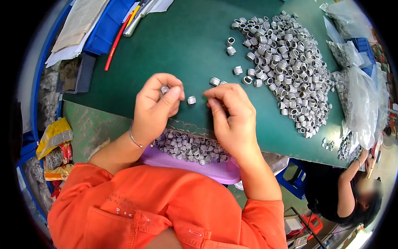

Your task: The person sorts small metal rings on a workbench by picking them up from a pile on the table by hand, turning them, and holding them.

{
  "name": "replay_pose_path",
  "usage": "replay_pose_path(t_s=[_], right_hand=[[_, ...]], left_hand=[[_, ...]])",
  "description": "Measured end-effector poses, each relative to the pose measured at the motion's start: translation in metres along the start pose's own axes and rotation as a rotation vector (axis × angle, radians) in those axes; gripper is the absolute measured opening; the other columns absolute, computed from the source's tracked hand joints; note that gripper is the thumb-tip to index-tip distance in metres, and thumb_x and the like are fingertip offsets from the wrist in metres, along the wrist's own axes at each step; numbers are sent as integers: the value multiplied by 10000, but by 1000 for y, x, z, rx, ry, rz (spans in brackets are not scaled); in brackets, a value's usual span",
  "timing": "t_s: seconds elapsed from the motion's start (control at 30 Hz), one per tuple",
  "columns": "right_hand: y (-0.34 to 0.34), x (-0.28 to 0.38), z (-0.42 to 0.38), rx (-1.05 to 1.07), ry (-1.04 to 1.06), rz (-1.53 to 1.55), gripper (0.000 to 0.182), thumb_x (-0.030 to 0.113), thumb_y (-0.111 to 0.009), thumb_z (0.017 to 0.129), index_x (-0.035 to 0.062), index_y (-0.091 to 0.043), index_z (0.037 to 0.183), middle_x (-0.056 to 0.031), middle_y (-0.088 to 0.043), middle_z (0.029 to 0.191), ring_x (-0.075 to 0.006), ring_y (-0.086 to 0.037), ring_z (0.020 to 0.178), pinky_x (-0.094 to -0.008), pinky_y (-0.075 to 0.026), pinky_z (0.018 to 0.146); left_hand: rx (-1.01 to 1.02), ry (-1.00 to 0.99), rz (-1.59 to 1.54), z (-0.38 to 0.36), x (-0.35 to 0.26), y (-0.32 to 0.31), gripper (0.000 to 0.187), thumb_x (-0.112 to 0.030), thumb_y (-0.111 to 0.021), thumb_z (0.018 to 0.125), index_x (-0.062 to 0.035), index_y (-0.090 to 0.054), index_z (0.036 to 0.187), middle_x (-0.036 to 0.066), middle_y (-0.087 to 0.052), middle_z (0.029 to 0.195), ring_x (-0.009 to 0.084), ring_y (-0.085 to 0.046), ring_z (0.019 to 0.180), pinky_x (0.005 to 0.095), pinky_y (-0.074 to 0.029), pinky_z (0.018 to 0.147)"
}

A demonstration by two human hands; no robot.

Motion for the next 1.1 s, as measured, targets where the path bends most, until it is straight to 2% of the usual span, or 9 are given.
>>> replay_pose_path(t_s=[0.13,0.37,0.6,0.73,0.8,0.87,0.93,0.97,1.1], right_hand=[[-18,12,4,158,527,-676,242,-10,-657,689,11,-599,923,-135,-543,892,-293,-546,834,-347,-458,715],[-18,13,3,-27,523,-481,164,-40,-608,741,1,-580,897,-132,-547,880,-304,-558,756,-362,-472,656],[-32,7,-8,260,569,-531,150,29,-622,712,20,-567,851,-114,-513,829,-290,-533,754,-375,-454,672],[-13,21,1,-65,595,-363,215,-61,-622,724,2,-578,924,-131,-584,840,-291,-587,742,-352,-489,636],[-13,31,2,-27,537,-213,216,-53,-624,728,-4,-579,934,-139,-596,818,-290,-592,746,-343,-492,640],[3,30,7,-122,692,-552,233,-30,-645,726,-11,-574,947,-142,-598,844,-301,-587,774,-351,-488,678],[22,13,14,-192,400,-695,267,-29,-649,720,-11,-567,973,-144,-601,873,-313,-575,814,-364,-475,726],[27,7,14,-191,334,-754,278,-35,-659,738,11,-578,999,-112,-618,886,-187,-586,687,-286,-484,617],[32,4,2,-109,264,-724,305,-36,-655,718,-4,-573,1011,-146,-578,881,-272,-560,778,-343,-456,679]], left_hand=[[6,15,-211,2,2,-1,106,-74,-462,931,-37,-478,1029,51,-522,813,22,-330,506,163,-272,443],[19,38,-161,1,-1,-6,126,-112,-427,952,-35,-446,1050,44,-498,794,34,-360,520,170,-308,458],[-37,-140,-223,-3,-2,-1,98,-108,-405,961,-55,-410,1044,27,-464,792,42,-360,531,170,-293,459],[-35,27,-208,0,-4,-2,179,-202,-431,966,-44,-437,1048,39,-493,814,44,-387,526,168,-290,439],[108,185,-195,3,-9,-6,227,-243,-445,962,-27,-464,1028,55,-529,828,44,-403,514,163,-289,423],[99,229,-212,6,-10,-5,198,-212,-468,952,-17,-497,972,60,-551,800,42,-403,495,160,-289,413],[109,209,-187,6,-5,1,156,-169,-484,940,-16,-514,934,50,-548,761,39,-397,490,159,-293,419],[83,184,-211,5,-5,1,116,-128,-496,927,-18,-525,901,47,-546,741,38,-391,482,160,-296,421],[85,80,-213,4,-2,2,99,-118,-465,935,-38,-517,911,51,-536,757,32,-365,464,159,-264,393]])
Point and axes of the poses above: each hand's wrist, its own z-axis towards the middle knuckle, its own y-axis out of the back of the hand, x = y × z, the point moved 3 cm from there along z, towards the middle knuckle
